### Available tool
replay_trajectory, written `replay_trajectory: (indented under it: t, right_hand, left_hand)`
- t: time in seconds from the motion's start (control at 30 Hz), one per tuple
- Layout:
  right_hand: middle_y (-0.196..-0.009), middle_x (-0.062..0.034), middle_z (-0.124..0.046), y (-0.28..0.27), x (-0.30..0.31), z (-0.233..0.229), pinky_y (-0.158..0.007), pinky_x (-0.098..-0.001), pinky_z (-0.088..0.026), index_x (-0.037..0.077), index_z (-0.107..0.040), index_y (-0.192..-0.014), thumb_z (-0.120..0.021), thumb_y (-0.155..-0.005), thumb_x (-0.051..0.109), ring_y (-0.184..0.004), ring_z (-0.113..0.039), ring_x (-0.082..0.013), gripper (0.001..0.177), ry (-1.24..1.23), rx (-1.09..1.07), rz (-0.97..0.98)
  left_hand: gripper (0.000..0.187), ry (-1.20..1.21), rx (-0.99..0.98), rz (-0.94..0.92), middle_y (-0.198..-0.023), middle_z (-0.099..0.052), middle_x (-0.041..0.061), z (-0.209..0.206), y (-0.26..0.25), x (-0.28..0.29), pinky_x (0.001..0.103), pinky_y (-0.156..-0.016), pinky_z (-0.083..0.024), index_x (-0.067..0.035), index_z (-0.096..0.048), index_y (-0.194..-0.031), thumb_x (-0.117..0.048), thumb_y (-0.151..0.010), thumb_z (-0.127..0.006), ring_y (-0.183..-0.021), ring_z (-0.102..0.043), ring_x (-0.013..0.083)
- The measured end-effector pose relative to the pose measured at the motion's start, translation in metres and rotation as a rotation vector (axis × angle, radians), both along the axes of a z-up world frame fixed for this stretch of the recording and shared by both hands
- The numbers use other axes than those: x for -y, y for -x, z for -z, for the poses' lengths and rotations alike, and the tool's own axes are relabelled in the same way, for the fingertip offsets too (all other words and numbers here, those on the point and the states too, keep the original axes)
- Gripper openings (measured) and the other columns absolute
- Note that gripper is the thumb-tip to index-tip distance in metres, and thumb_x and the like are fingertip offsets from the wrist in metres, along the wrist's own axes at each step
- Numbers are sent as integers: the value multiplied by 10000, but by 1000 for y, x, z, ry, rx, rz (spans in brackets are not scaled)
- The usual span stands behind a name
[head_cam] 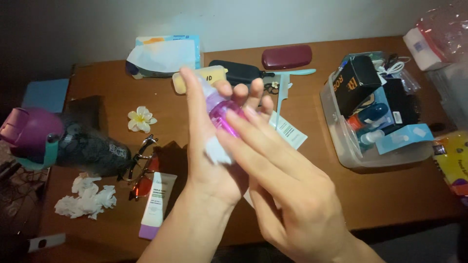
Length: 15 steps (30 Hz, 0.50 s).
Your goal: Cleaning and wiping down various skincare and personal care containers using a tissue.
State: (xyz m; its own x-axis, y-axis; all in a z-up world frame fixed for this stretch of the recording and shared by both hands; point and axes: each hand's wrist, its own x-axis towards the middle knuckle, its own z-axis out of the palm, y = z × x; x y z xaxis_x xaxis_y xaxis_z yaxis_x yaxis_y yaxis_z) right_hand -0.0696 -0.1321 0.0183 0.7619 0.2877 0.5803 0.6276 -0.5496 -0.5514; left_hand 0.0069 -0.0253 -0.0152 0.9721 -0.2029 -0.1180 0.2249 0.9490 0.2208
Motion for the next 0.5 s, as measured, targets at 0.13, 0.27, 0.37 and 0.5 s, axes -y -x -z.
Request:
replay_trajectory:
  t: [0.13,0.27,0.37,0.5]
  right_hand:
    - [-1397,-223,-623,8,28,9,-1148,-414,-449,-22,-659,-1266,-592,-758,-151,-1426,-530,-369,529,-40,-71,-70]
    - [-1254,-164,-748,13,75,38,-841,-320,-520,-5,-742,-972,-527,-815,-125,-1011,-651,-222,291,-153,-299,16]
    - [-982,-78,-743,8,125,65,-568,-225,-494,-3,-739,-831,-516,-932,-63,-691,-592,-89,252,-368,-593,102]
    - [-691,-3,-570,-5,165,59,-485,-221,-392,124,-763,-1252,-627,-1084,163,-570,-485,-58,220,-475,-830,268]
  left_hand:
    - [561,61,-52,17,-824,-610,47,30,-5,6,336,-757,-560,-119,-555,-827,-654,-994,-536,-823,-631,205]
    - [583,0,-147,105,-752,-612,34,63,0,25,334,-632,-555,-130,-575,-865,-678,-1010,-436,-686,-615,189]
    - [565,-302,-276,102,-736,-619,58,56,13,53,351,-574,-538,-125,-584,-1005,-649,-1021,-372,-637,-614,199]
    - [715,-785,-84,112,-714,-654,168,52,36,99,358,-504,-513,-203,-487,-1458,-689,-1013,-210,-544,-617,234]
